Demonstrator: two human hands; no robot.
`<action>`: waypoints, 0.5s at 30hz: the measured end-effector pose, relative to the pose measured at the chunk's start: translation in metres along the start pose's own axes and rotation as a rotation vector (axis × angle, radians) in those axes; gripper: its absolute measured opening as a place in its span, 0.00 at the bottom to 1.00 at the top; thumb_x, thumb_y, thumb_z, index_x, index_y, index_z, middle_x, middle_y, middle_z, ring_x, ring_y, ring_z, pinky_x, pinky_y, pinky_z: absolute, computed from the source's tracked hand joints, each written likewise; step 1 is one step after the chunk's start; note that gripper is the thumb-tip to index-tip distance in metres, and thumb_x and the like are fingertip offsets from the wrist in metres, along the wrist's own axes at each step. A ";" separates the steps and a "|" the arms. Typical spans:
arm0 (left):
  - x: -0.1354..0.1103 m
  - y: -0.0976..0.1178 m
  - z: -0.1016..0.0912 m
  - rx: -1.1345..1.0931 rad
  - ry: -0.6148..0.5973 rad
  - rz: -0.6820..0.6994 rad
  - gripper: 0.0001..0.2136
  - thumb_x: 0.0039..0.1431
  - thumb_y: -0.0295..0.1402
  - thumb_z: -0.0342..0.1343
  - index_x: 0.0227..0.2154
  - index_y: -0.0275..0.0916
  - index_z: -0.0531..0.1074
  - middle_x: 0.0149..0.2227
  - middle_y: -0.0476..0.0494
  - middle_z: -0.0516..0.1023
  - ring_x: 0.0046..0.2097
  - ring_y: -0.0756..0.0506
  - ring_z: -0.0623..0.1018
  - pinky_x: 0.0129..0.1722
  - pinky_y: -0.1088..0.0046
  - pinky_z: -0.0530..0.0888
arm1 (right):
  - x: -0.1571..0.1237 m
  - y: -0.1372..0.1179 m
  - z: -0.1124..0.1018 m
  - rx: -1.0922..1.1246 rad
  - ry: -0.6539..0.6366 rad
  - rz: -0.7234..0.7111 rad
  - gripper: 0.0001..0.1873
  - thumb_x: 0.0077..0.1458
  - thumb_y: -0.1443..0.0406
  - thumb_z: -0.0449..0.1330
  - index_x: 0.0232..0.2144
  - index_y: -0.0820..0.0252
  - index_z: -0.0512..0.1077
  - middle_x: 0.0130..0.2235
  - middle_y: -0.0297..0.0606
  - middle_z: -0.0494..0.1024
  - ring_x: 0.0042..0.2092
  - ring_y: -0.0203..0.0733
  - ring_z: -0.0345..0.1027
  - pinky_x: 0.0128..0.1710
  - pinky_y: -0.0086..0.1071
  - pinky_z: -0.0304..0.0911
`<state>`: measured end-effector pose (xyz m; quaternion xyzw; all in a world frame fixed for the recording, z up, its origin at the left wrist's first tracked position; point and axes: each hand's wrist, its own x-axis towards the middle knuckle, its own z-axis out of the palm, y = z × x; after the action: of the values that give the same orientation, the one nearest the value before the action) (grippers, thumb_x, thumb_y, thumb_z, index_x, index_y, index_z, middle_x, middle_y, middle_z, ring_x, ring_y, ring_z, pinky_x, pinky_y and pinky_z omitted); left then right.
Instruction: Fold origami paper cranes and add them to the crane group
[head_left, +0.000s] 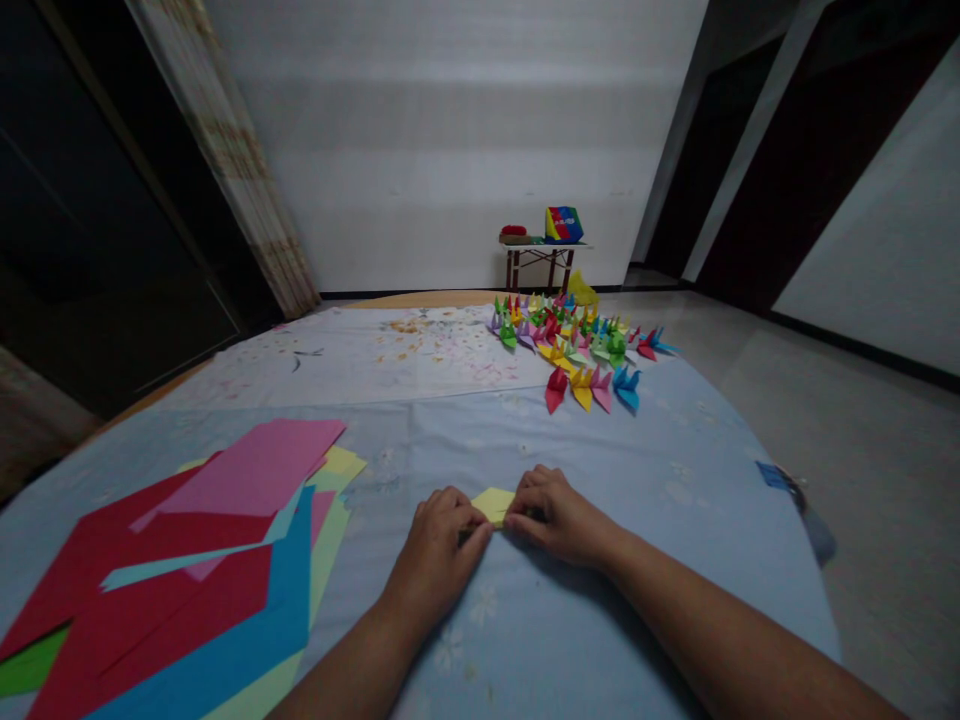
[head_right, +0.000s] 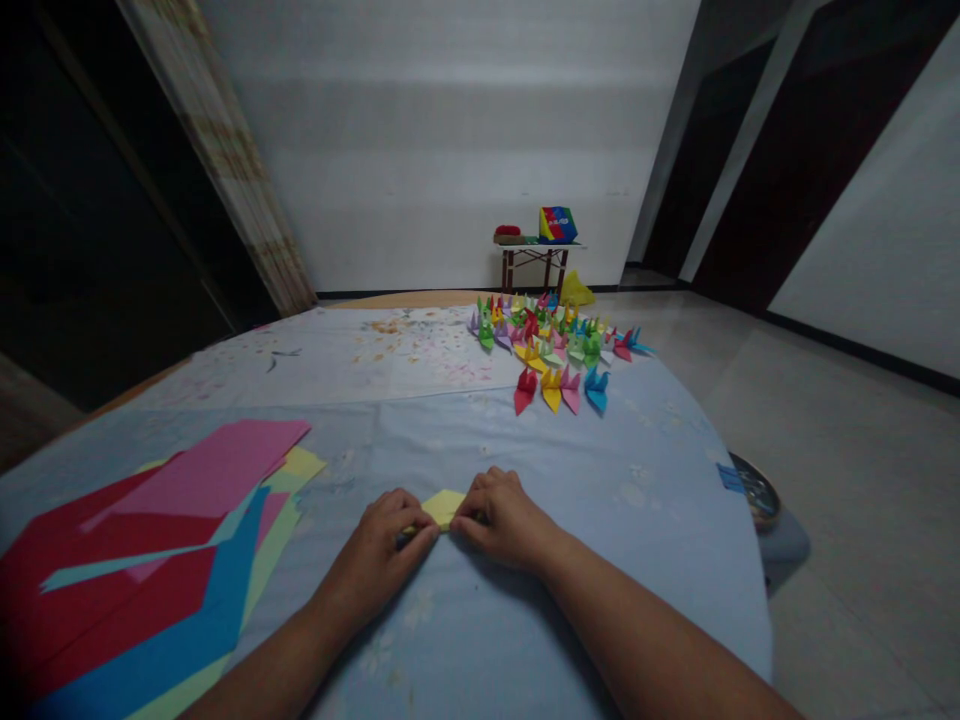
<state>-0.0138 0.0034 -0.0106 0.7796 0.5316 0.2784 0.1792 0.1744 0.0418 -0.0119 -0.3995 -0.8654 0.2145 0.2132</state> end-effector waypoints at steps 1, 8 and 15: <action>0.000 0.000 0.001 0.009 0.007 -0.012 0.06 0.54 0.33 0.51 0.26 0.40 0.72 0.32 0.46 0.70 0.38 0.45 0.70 0.40 0.66 0.65 | 0.001 0.000 0.001 -0.005 0.004 0.020 0.08 0.51 0.62 0.57 0.26 0.58 0.74 0.29 0.36 0.72 0.36 0.39 0.61 0.39 0.34 0.51; 0.002 0.001 0.005 0.061 0.034 -0.091 0.06 0.53 0.33 0.52 0.23 0.40 0.70 0.29 0.47 0.69 0.37 0.44 0.70 0.38 0.66 0.65 | 0.005 -0.002 0.006 -0.019 0.034 0.109 0.06 0.48 0.62 0.59 0.24 0.59 0.73 0.27 0.35 0.73 0.34 0.38 0.62 0.37 0.33 0.50; 0.004 0.000 0.006 0.092 0.043 -0.131 0.04 0.51 0.33 0.53 0.24 0.40 0.68 0.30 0.47 0.70 0.37 0.44 0.71 0.37 0.67 0.65 | 0.006 -0.002 0.006 -0.013 0.044 0.140 0.05 0.46 0.63 0.61 0.24 0.59 0.72 0.26 0.33 0.73 0.32 0.38 0.62 0.35 0.32 0.50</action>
<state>-0.0091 0.0069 -0.0147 0.7446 0.5973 0.2580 0.1496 0.1664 0.0439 -0.0149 -0.4653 -0.8317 0.2145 0.2142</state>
